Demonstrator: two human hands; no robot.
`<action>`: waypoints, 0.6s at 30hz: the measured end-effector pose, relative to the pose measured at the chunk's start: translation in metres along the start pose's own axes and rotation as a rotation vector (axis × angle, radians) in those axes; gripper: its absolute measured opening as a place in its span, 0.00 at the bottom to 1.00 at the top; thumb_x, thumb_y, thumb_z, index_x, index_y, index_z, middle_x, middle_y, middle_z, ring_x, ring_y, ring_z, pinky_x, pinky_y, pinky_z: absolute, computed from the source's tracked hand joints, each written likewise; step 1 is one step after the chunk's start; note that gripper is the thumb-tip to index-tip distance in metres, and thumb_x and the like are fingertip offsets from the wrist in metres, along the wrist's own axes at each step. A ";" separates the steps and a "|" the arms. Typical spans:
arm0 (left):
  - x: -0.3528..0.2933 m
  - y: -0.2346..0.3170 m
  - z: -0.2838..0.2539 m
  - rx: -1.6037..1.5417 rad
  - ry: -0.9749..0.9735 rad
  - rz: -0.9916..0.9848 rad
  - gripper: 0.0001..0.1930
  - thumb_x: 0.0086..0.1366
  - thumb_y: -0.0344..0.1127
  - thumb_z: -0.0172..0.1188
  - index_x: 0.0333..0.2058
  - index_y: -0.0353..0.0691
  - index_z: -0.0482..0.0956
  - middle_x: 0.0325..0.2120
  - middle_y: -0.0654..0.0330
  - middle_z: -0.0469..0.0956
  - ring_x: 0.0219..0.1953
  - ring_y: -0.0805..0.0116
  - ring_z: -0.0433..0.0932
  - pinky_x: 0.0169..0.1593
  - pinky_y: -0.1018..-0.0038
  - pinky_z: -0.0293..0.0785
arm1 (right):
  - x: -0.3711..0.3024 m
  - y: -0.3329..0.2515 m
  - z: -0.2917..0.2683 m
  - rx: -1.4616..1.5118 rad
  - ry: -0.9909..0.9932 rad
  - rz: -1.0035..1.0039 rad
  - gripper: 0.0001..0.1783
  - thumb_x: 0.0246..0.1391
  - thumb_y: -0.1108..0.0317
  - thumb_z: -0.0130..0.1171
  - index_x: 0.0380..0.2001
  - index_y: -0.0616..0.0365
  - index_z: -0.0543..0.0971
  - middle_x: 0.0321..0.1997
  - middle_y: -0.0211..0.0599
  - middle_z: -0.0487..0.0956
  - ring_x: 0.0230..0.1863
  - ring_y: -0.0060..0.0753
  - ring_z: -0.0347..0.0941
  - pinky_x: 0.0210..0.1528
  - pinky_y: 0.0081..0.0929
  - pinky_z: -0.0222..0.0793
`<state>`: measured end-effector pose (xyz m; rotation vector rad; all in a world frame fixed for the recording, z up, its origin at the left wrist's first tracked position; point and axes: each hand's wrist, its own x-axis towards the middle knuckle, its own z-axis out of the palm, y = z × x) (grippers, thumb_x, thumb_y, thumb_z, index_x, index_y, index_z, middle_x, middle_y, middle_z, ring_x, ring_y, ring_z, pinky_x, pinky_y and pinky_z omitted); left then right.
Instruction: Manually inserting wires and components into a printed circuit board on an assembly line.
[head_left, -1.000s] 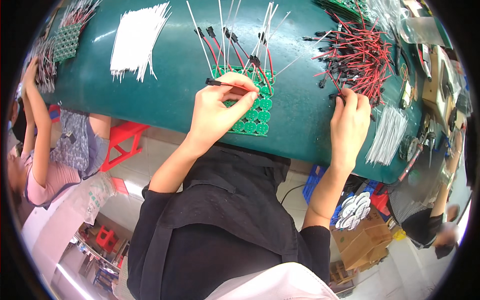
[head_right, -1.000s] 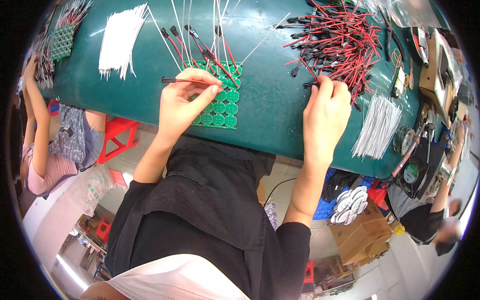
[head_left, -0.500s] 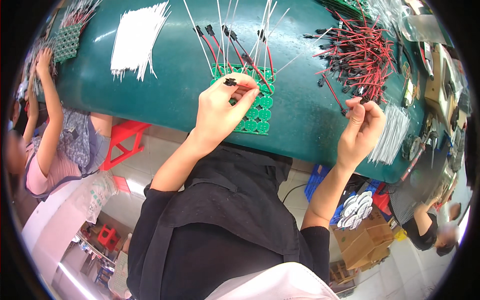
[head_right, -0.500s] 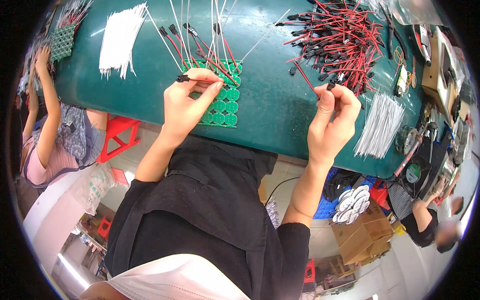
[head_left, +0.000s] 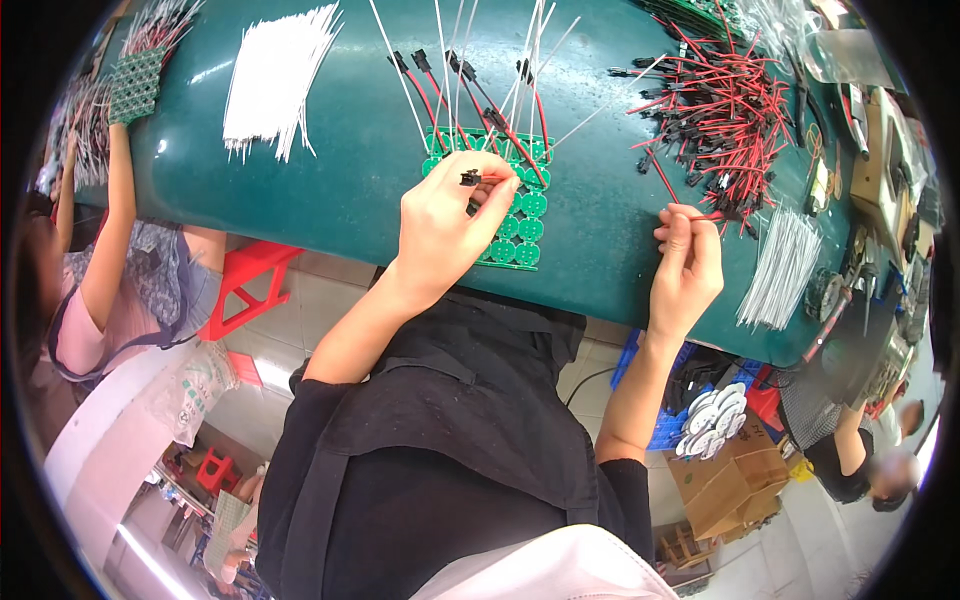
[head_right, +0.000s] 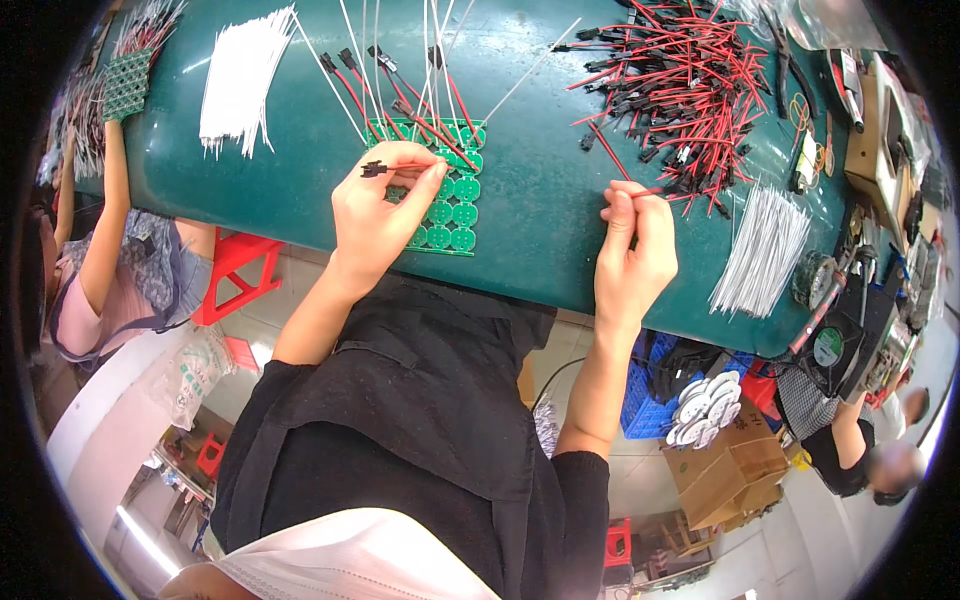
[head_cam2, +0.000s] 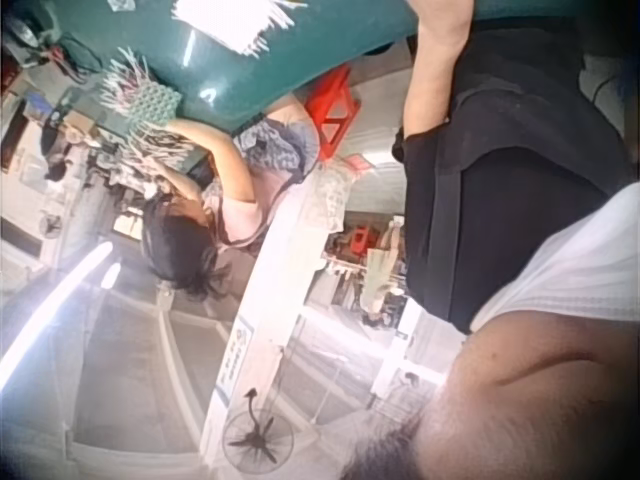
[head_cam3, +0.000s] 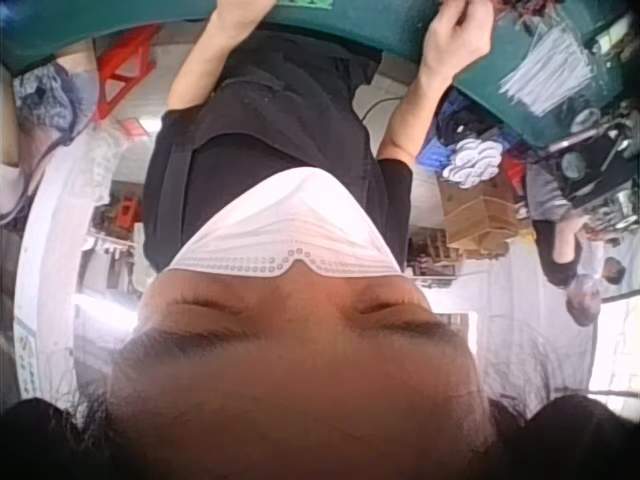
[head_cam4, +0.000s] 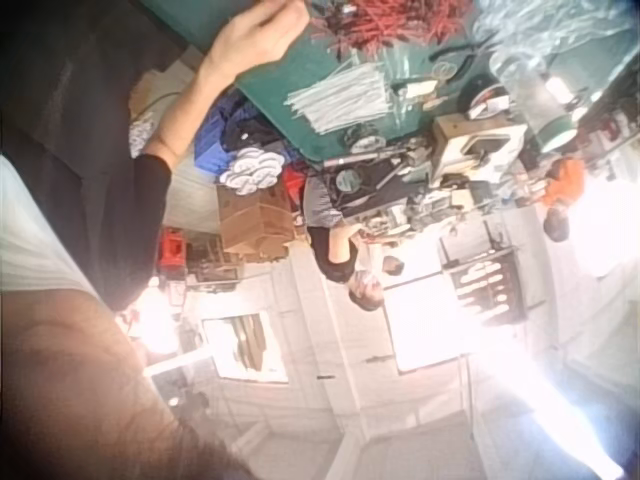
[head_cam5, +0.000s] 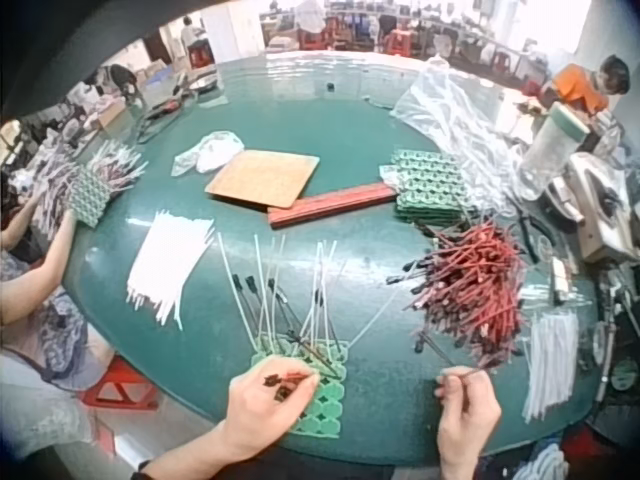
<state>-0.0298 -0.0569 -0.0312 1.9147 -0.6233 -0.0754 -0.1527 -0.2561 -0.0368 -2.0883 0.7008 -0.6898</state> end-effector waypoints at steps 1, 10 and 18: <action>0.000 0.000 0.001 0.007 0.007 0.001 0.05 0.59 0.21 0.64 0.34 0.31 0.79 0.31 0.58 0.80 0.30 0.74 0.81 0.34 0.79 0.79 | -0.001 -0.005 -0.001 -0.001 0.001 0.000 0.07 0.63 0.71 0.56 0.33 0.64 0.77 0.29 0.34 0.80 0.26 0.22 0.73 0.29 0.20 0.69; -0.002 -0.003 0.002 0.149 -0.014 0.134 0.08 0.58 0.24 0.67 0.33 0.32 0.76 0.28 0.58 0.80 0.27 0.73 0.81 0.31 0.78 0.78 | -0.007 -0.023 -0.011 0.277 -0.062 0.170 0.12 0.68 0.70 0.49 0.49 0.64 0.76 0.26 0.32 0.79 0.24 0.16 0.72 0.25 0.14 0.66; 0.006 0.002 0.005 0.134 -0.031 -0.050 0.13 0.55 0.28 0.70 0.35 0.36 0.74 0.28 0.59 0.78 0.26 0.72 0.80 0.29 0.78 0.77 | -0.031 -0.042 0.001 0.620 -0.287 0.227 0.08 0.64 0.76 0.53 0.42 0.71 0.75 0.34 0.46 0.83 0.32 0.30 0.81 0.34 0.22 0.78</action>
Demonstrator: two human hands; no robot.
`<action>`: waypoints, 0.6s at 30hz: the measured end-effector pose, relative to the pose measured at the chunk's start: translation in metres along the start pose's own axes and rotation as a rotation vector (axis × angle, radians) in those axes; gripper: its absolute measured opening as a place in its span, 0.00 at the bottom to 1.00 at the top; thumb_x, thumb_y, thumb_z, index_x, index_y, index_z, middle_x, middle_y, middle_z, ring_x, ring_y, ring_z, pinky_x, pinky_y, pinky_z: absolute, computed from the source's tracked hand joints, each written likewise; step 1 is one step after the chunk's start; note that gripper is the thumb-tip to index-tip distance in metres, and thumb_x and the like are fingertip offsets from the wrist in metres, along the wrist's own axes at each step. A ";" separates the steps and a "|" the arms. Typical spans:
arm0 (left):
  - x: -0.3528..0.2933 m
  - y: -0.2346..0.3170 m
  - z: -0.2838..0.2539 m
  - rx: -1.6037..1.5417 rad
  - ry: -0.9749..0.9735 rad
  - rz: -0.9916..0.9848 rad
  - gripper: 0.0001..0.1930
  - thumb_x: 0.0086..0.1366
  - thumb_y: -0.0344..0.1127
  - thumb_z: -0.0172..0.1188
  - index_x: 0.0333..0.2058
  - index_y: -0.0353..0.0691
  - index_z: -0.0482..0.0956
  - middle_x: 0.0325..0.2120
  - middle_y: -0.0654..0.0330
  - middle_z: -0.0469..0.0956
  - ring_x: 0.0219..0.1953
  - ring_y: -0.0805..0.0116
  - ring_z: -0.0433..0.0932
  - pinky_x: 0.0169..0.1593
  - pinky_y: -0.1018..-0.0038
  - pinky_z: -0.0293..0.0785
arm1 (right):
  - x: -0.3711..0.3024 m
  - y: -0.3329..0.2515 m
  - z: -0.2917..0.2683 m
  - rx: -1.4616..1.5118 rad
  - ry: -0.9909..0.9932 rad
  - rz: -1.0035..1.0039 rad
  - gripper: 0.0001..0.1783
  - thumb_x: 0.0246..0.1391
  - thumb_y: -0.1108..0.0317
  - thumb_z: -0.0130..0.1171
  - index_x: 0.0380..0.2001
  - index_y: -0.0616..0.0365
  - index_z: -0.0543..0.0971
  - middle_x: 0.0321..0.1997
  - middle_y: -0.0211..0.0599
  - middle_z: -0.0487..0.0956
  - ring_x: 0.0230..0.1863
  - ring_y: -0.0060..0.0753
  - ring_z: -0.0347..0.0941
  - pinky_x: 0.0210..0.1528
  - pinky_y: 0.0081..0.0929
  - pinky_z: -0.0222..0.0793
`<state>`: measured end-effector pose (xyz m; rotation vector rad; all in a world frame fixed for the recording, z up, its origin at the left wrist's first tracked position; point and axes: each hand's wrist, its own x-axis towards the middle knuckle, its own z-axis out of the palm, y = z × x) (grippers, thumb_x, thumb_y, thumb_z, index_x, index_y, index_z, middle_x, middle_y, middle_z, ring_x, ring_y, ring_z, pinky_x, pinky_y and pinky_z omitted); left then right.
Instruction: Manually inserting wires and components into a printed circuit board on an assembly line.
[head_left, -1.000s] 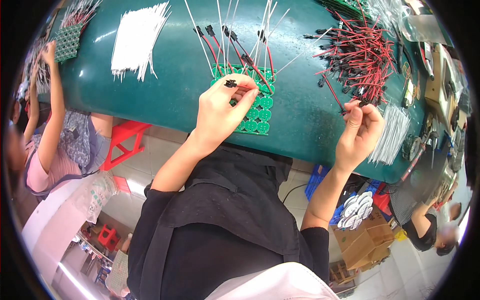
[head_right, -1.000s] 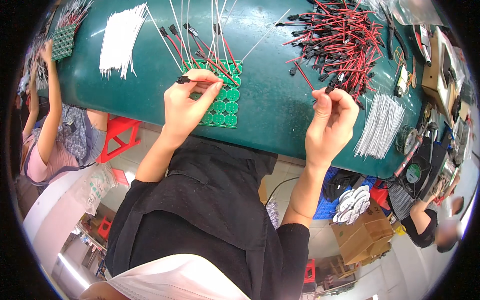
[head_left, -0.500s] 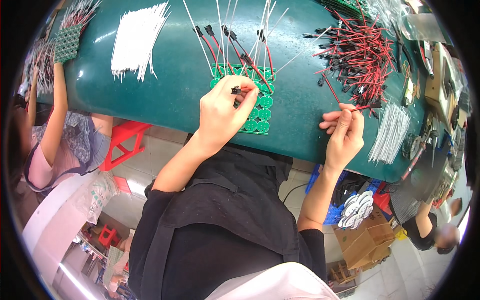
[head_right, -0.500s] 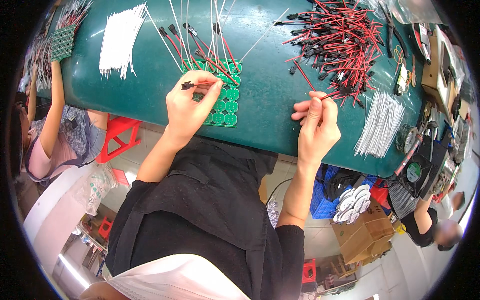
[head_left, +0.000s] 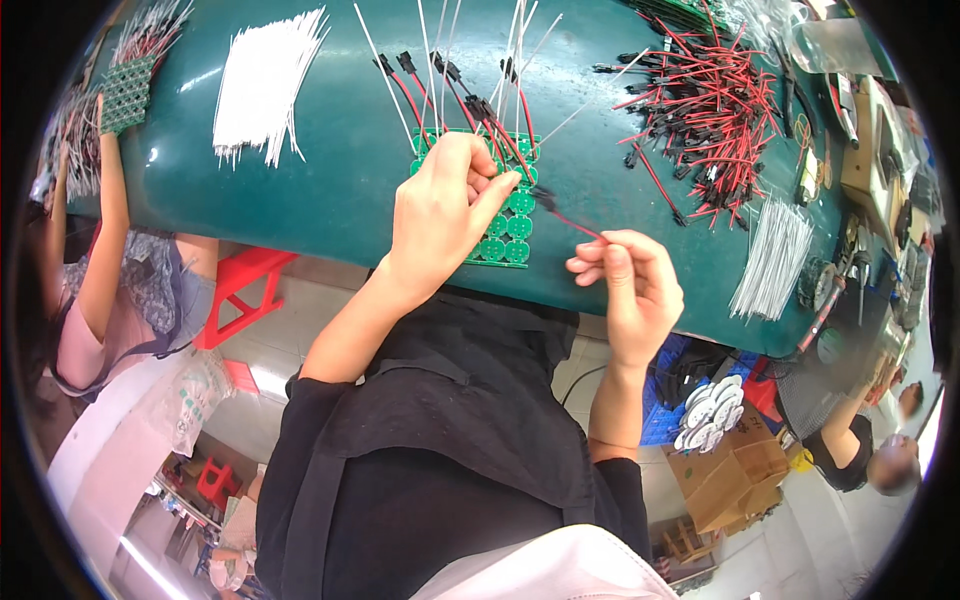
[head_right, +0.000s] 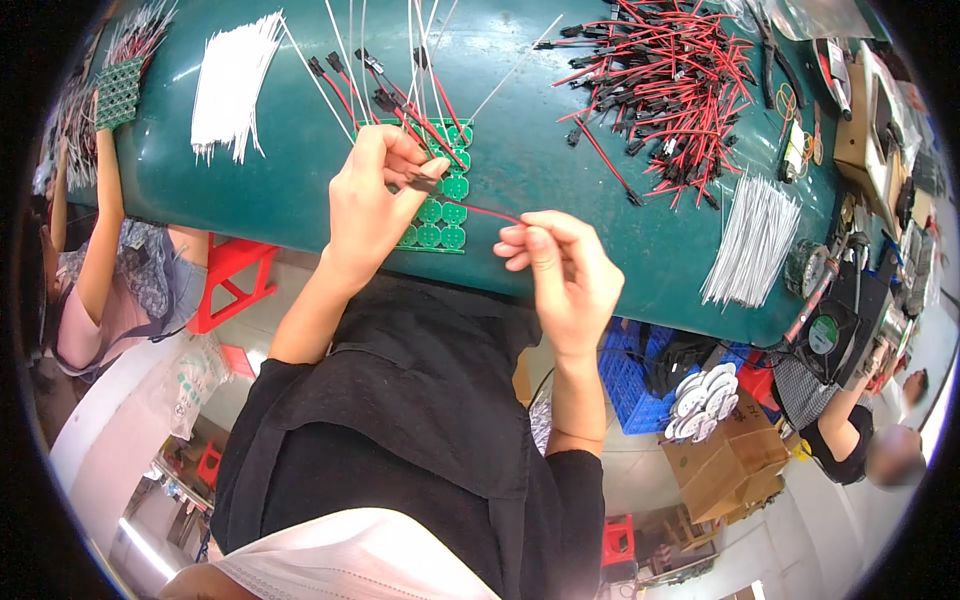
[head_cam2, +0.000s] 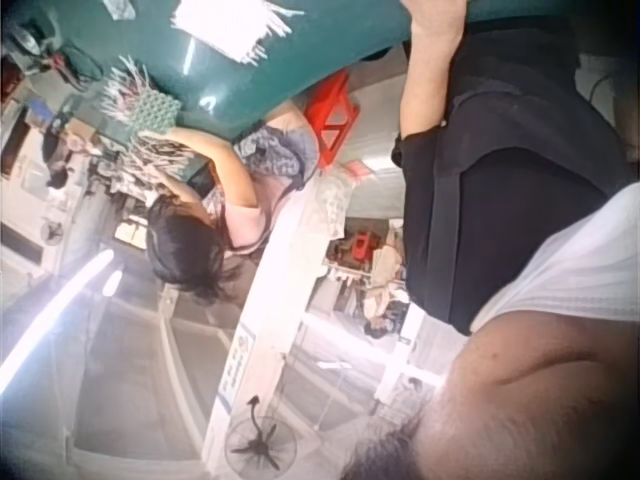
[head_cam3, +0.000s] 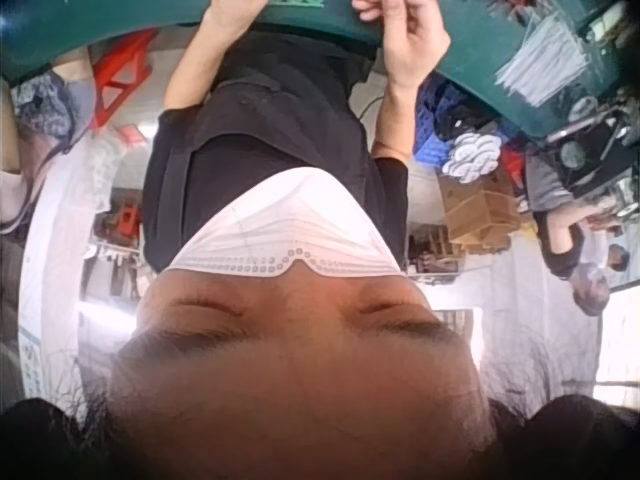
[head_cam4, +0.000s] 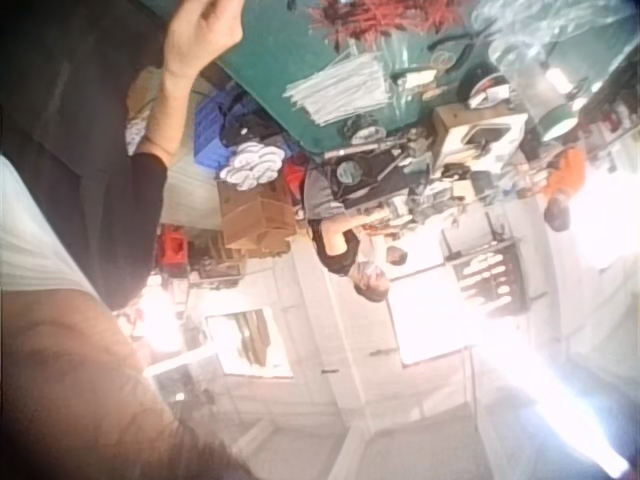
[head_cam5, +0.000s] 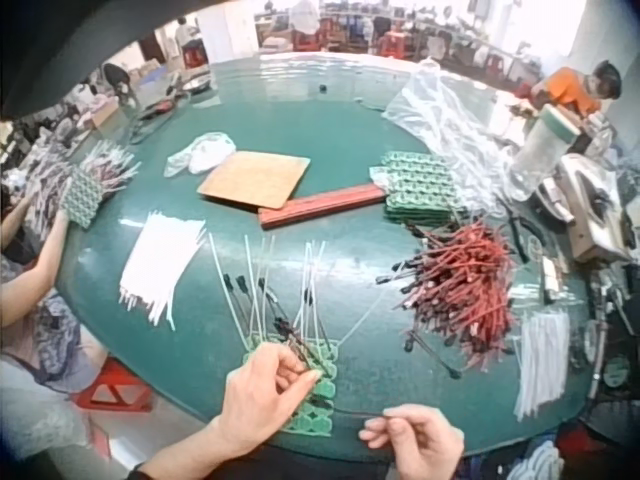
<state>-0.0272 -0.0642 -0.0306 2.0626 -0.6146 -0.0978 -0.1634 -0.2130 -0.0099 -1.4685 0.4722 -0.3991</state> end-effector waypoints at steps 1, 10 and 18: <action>-0.001 -0.003 -0.001 -0.013 0.005 0.033 0.14 0.55 0.28 0.70 0.37 0.36 0.75 0.30 0.58 0.78 0.27 0.72 0.80 0.30 0.78 0.77 | -0.002 0.003 0.006 0.008 0.011 -0.020 0.07 0.63 0.77 0.55 0.41 0.71 0.75 0.33 0.45 0.83 0.32 0.29 0.81 0.33 0.21 0.78; -0.026 0.012 -0.027 -0.657 -0.226 -0.213 0.13 0.59 0.26 0.67 0.42 0.31 0.76 0.36 0.59 0.79 0.38 0.72 0.81 0.44 0.76 0.79 | 0.020 0.018 0.035 -0.683 -0.141 -0.839 0.10 0.42 0.78 0.65 0.32 0.63 0.78 0.32 0.40 0.81 0.30 0.40 0.78 0.31 0.32 0.74; -0.007 -0.010 -0.027 -0.354 0.013 -0.123 0.07 0.60 0.24 0.64 0.38 0.32 0.79 0.35 0.58 0.80 0.36 0.73 0.81 0.39 0.77 0.79 | 0.050 -0.001 -0.037 -1.300 0.139 -0.327 0.11 0.55 0.73 0.61 0.41 0.62 0.76 0.38 0.46 0.72 0.40 0.49 0.71 0.43 0.40 0.68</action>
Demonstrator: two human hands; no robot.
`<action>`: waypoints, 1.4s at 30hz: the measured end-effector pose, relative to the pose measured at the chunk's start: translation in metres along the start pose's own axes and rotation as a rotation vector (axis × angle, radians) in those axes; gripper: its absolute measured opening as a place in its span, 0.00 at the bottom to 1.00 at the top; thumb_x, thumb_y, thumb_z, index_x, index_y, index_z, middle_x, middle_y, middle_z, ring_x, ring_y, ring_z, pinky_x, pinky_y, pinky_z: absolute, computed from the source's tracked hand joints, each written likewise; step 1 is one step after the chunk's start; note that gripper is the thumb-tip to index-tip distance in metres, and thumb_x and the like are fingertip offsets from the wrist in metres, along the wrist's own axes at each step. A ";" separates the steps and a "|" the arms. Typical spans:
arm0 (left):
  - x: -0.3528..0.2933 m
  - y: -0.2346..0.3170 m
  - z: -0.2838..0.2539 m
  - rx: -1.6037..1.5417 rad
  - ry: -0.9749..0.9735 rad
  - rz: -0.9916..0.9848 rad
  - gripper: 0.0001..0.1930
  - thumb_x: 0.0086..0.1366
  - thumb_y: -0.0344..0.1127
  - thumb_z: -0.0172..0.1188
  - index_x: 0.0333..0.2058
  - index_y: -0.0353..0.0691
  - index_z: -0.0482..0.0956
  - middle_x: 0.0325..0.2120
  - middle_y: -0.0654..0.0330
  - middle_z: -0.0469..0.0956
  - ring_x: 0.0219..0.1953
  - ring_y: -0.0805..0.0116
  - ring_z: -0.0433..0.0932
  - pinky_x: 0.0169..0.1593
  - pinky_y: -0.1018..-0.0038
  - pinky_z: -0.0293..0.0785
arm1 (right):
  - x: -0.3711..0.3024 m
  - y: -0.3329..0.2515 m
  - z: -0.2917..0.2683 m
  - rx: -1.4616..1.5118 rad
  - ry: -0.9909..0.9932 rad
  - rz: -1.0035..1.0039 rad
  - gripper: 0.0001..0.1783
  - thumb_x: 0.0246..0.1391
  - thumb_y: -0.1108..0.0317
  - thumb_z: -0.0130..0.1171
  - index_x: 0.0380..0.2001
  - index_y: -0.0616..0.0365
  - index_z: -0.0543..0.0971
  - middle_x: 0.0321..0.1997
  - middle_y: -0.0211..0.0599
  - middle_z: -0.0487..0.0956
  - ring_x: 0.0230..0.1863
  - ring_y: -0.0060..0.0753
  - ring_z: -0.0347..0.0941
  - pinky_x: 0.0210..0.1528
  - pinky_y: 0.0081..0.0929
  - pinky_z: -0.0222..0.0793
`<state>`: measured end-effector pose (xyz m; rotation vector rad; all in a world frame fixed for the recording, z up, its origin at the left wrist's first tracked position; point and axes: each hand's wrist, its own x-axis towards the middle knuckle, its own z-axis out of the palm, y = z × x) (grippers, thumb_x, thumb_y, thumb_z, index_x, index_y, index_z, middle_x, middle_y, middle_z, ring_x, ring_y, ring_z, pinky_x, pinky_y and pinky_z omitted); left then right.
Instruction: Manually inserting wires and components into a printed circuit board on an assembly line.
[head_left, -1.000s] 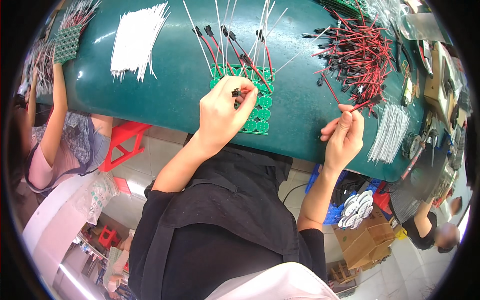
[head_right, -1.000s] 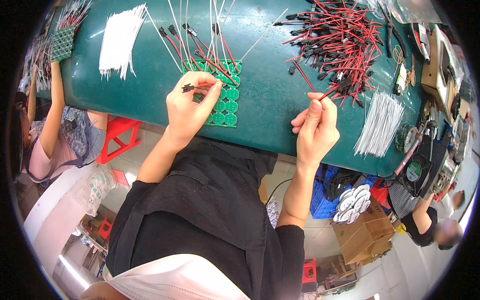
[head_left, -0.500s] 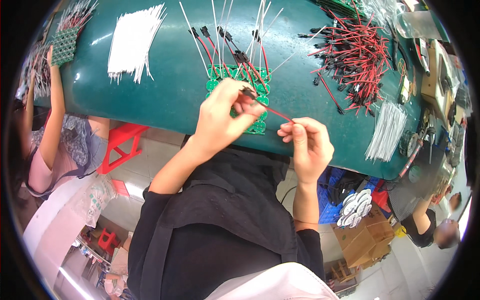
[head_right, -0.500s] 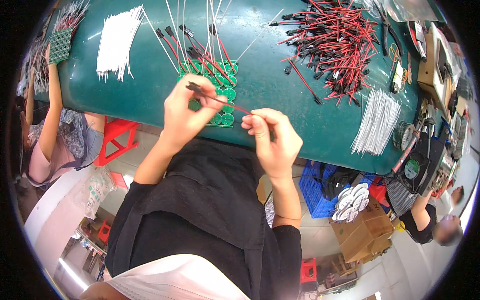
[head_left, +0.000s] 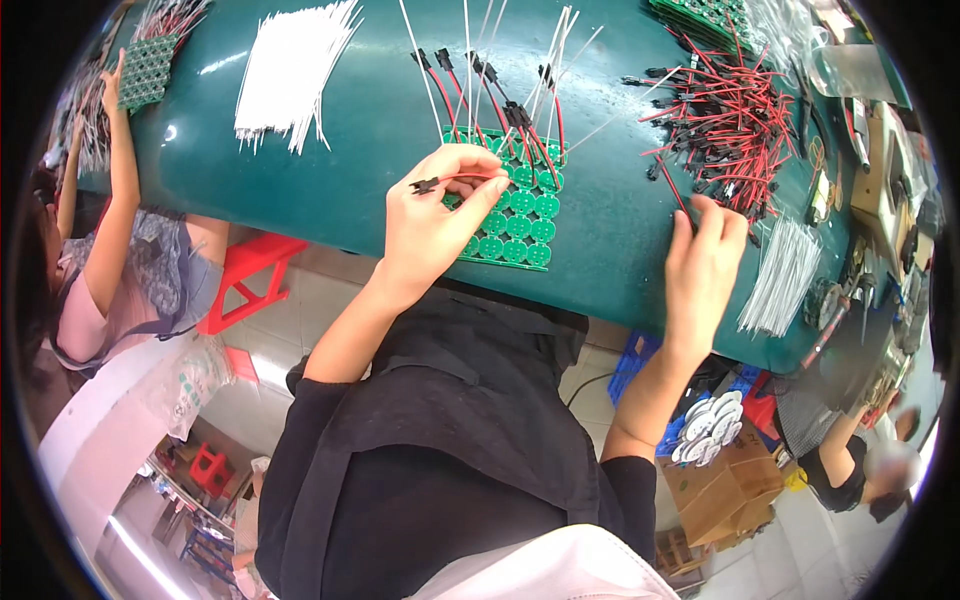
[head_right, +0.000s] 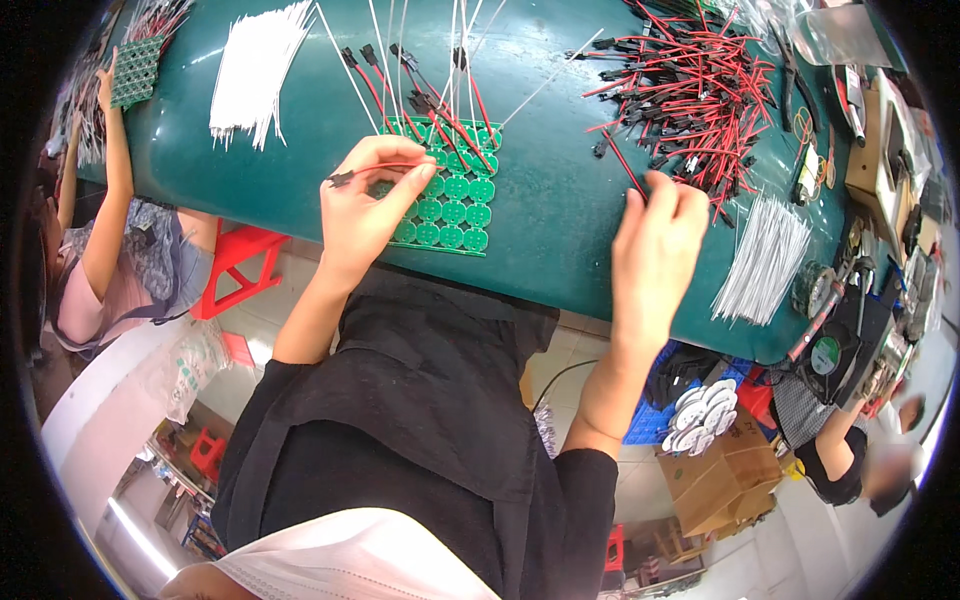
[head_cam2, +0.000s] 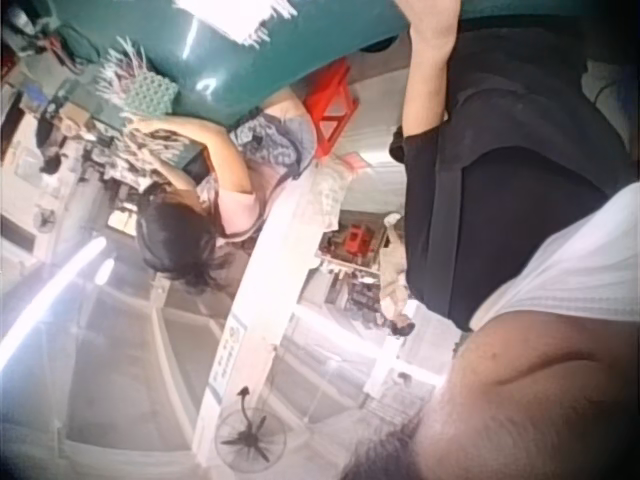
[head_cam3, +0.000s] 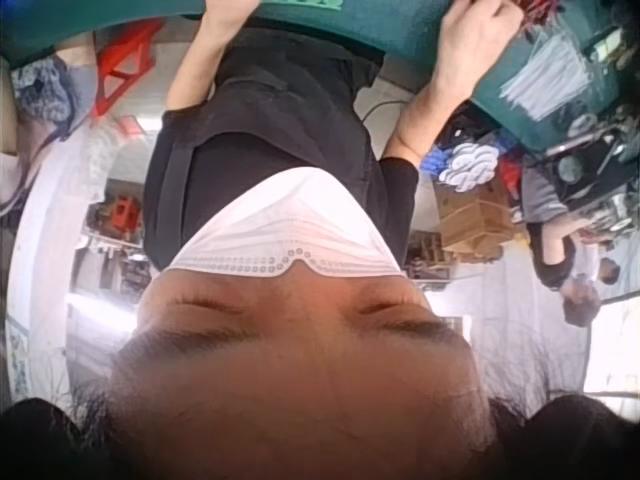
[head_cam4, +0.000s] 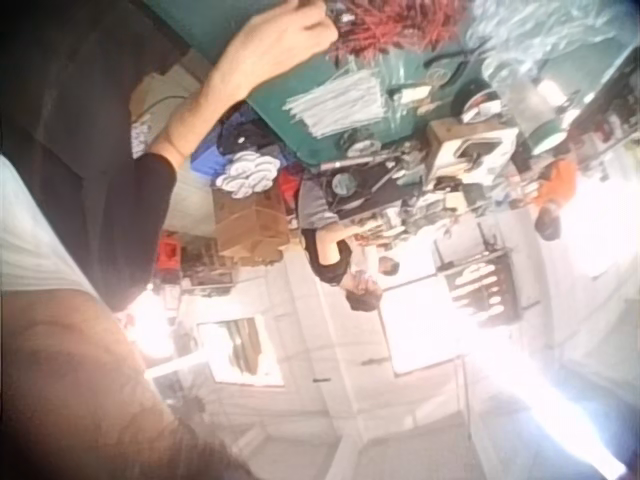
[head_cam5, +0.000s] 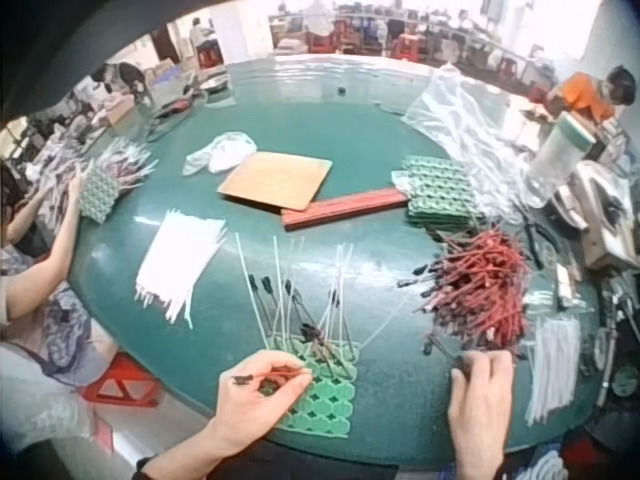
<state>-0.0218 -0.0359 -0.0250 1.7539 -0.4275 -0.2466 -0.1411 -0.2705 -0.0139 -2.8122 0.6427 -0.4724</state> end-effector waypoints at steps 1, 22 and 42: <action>0.000 -0.001 0.001 0.024 0.004 -0.012 0.07 0.60 0.23 0.64 0.38 0.32 0.79 0.34 0.58 0.80 0.36 0.73 0.81 0.38 0.78 0.79 | -0.001 0.006 -0.002 -0.028 -0.012 0.022 0.09 0.55 0.73 0.60 0.40 0.62 0.76 0.37 0.46 0.72 0.39 0.49 0.71 0.42 0.41 0.68; 0.002 -0.008 0.003 0.165 0.011 0.116 0.07 0.60 0.22 0.63 0.37 0.32 0.77 0.33 0.56 0.79 0.32 0.72 0.82 0.35 0.78 0.80 | -0.009 0.009 -0.001 0.222 0.064 0.110 0.06 0.58 0.72 0.59 0.34 0.63 0.74 0.36 0.40 0.71 0.36 0.36 0.71 0.35 0.31 0.71; 0.005 -0.005 0.004 0.401 0.025 0.147 0.14 0.53 0.31 0.72 0.36 0.41 0.77 0.28 0.61 0.75 0.24 0.71 0.76 0.26 0.74 0.73 | -0.036 -0.041 -0.043 0.940 0.089 0.133 0.07 0.49 0.83 0.60 0.33 0.67 0.77 0.32 0.36 0.77 0.27 0.21 0.68 0.33 0.17 0.64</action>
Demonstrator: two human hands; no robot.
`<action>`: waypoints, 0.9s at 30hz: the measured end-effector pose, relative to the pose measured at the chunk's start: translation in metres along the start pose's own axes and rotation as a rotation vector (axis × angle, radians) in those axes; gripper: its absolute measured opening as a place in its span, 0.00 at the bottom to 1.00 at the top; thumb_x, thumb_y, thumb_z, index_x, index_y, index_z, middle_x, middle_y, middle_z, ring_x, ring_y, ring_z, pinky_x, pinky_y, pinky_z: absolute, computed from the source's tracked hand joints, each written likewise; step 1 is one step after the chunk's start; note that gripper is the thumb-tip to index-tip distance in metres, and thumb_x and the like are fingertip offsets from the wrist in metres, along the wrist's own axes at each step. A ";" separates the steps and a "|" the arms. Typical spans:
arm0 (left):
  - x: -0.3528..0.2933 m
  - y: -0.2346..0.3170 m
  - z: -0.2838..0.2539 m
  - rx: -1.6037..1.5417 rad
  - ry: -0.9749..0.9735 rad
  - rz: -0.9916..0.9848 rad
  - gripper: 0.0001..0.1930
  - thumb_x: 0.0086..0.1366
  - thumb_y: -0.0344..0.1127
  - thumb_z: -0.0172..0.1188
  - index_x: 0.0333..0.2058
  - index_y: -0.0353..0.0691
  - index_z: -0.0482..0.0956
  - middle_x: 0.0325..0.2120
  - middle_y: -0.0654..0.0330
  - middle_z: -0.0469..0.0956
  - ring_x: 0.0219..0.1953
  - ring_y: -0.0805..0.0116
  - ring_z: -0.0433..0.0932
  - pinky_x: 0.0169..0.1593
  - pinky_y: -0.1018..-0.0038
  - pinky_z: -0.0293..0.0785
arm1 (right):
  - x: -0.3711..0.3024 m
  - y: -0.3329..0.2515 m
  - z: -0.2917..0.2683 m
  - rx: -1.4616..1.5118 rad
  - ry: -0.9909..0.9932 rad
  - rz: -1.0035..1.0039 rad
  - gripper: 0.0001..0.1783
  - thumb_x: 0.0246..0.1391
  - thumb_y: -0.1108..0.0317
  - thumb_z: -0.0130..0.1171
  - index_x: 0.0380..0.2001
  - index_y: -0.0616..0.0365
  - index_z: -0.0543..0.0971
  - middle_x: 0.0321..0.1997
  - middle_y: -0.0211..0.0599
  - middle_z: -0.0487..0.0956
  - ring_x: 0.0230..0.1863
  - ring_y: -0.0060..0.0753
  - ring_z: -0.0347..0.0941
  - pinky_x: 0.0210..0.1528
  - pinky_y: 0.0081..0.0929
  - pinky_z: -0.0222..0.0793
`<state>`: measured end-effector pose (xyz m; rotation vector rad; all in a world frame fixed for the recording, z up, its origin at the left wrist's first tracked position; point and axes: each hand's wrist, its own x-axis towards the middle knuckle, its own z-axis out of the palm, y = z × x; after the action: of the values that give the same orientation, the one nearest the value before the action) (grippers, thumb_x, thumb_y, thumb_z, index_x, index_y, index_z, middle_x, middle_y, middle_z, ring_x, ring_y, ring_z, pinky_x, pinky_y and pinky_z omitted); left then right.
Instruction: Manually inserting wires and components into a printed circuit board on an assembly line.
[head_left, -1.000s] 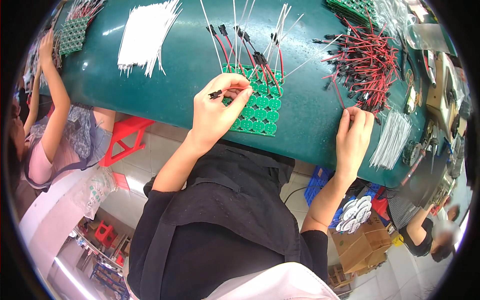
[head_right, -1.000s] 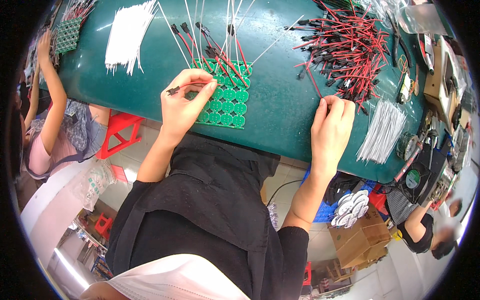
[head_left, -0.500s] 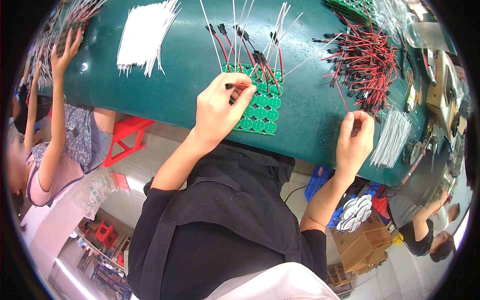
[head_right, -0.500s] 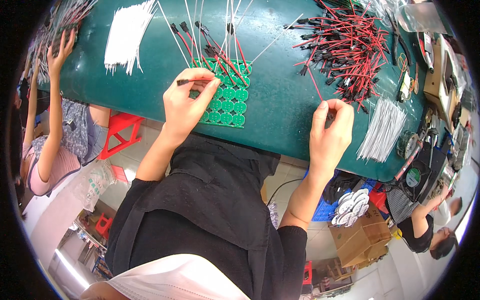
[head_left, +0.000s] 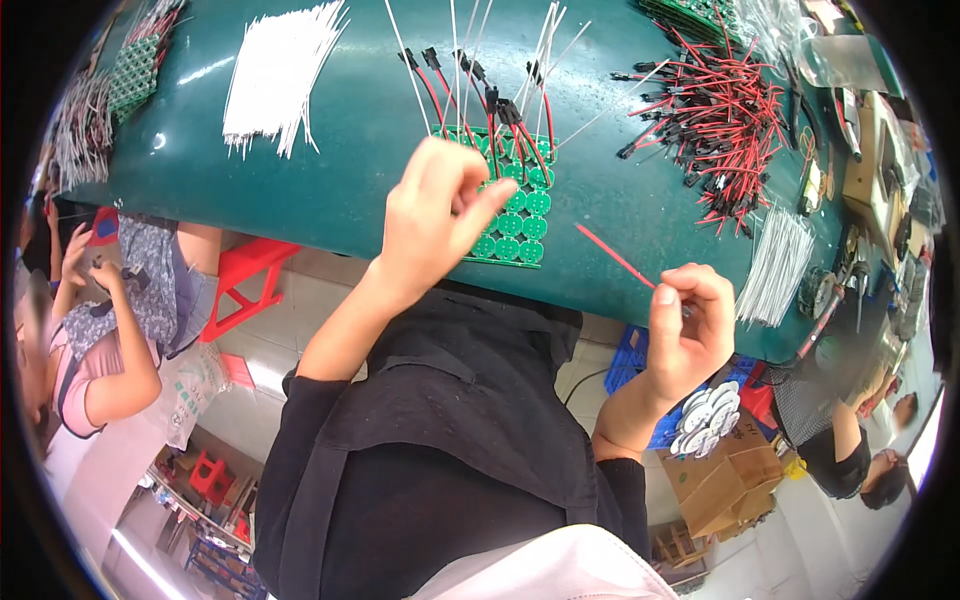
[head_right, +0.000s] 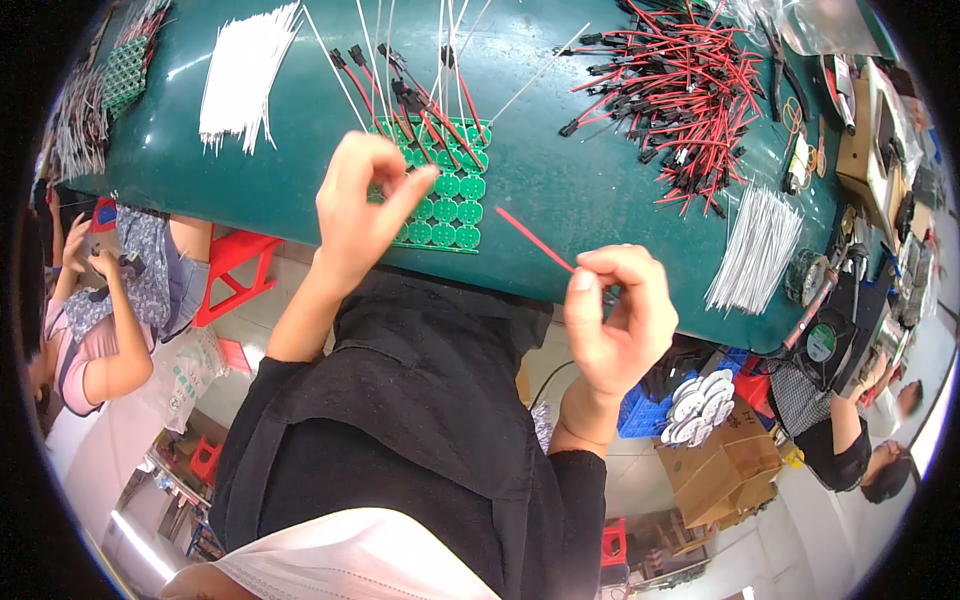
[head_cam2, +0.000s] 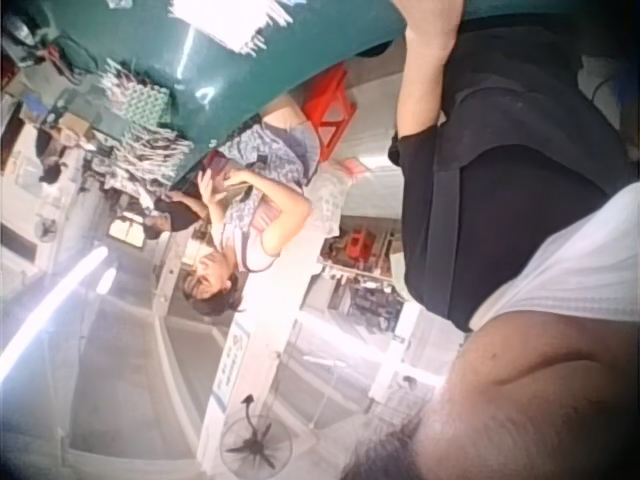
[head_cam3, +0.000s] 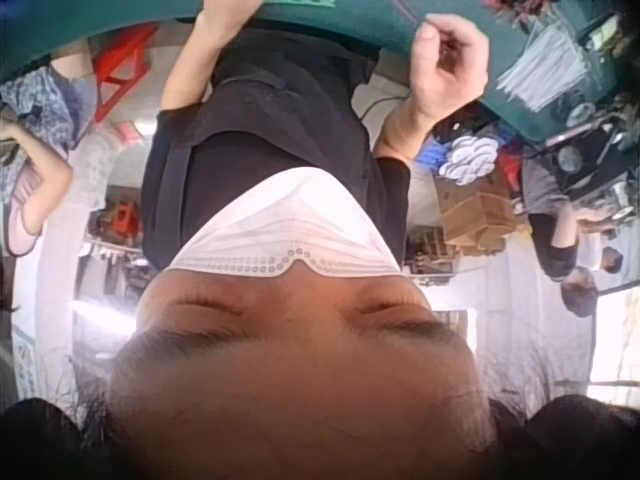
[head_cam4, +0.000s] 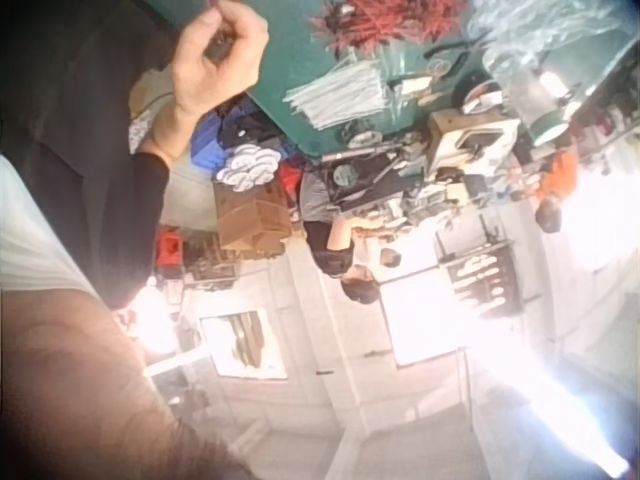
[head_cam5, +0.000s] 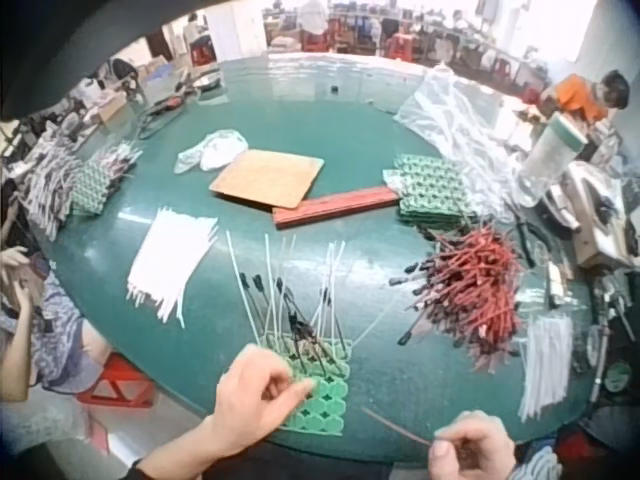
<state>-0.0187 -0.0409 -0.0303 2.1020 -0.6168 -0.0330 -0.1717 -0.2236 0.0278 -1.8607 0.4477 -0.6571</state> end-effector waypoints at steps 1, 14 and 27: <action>-0.003 0.006 -0.004 -0.032 0.003 0.182 0.16 0.51 0.33 0.73 0.38 0.42 0.79 0.29 0.62 0.74 0.24 0.70 0.74 0.26 0.74 0.73 | -0.001 -0.003 0.004 0.031 -0.030 0.031 0.07 0.47 0.84 0.60 0.32 0.66 0.77 0.30 0.36 0.77 0.26 0.22 0.68 0.32 0.18 0.64; -0.008 0.008 -0.030 -0.271 -0.077 0.045 0.03 0.57 0.23 0.65 0.31 0.34 0.82 0.31 0.58 0.80 0.33 0.69 0.81 0.36 0.76 0.78 | 0.065 0.031 0.039 -0.486 -0.175 0.060 0.11 0.57 0.64 0.63 0.36 0.61 0.75 0.27 0.36 0.74 0.24 0.32 0.71 0.29 0.28 0.70; -0.003 -0.009 -0.029 -0.502 -0.084 -0.297 0.05 0.62 0.23 0.60 0.36 0.33 0.77 0.36 0.58 0.78 0.37 0.71 0.81 0.45 0.75 0.80 | 0.034 0.049 0.018 -0.821 -0.157 0.225 0.10 0.53 0.65 0.61 0.27 0.58 0.73 0.27 0.38 0.75 0.25 0.40 0.74 0.31 0.37 0.71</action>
<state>-0.0105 -0.0133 -0.0211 1.6882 -0.2970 -0.4041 -0.1344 -0.2488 -0.0153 -2.5479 0.8992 -0.1617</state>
